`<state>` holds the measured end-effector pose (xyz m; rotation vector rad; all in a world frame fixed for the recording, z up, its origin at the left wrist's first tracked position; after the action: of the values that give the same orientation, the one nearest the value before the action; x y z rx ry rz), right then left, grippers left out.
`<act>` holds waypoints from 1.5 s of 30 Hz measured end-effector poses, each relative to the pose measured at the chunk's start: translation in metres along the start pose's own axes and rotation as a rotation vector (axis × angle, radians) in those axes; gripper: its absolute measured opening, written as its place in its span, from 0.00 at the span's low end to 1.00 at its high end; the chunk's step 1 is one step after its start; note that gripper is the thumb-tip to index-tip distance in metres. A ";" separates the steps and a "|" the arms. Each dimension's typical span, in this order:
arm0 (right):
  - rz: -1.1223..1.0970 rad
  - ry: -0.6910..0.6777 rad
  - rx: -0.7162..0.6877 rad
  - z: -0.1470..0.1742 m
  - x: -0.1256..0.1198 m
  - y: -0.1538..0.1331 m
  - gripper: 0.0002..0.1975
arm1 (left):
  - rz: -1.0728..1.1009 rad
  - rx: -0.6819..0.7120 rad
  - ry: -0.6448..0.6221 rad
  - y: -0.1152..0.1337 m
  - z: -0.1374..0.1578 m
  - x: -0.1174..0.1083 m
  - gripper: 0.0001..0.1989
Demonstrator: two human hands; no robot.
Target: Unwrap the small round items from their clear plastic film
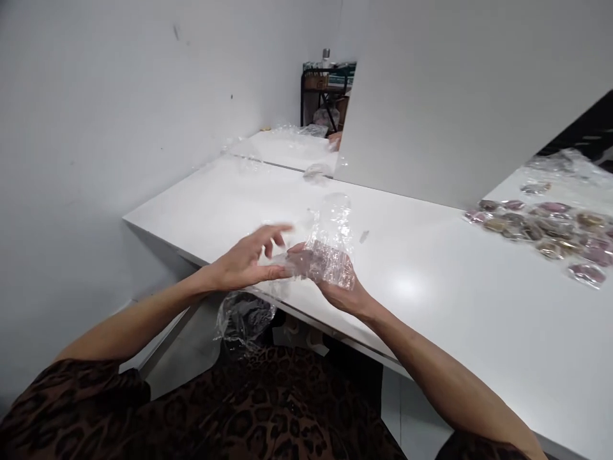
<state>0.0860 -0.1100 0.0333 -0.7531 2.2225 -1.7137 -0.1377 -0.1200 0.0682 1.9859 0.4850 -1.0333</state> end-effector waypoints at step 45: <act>0.120 0.776 0.041 -0.008 -0.111 0.067 0.50 | 0.614 -0.600 -0.066 -0.078 -0.150 0.113 0.10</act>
<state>0.1585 -0.0329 -0.0418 0.1054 2.5886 -2.2333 -0.0476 0.0433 -0.0134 1.4120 0.1024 -0.4836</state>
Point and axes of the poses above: each hand's wrist, its own z-axis away from the middle knuckle, its own x-axis out of the palm, y = z × x, the point moved 1 cm from there along -z, towards the middle knuckle, and after that the axes turned 13 degrees about -z, right-handed, at the moved point
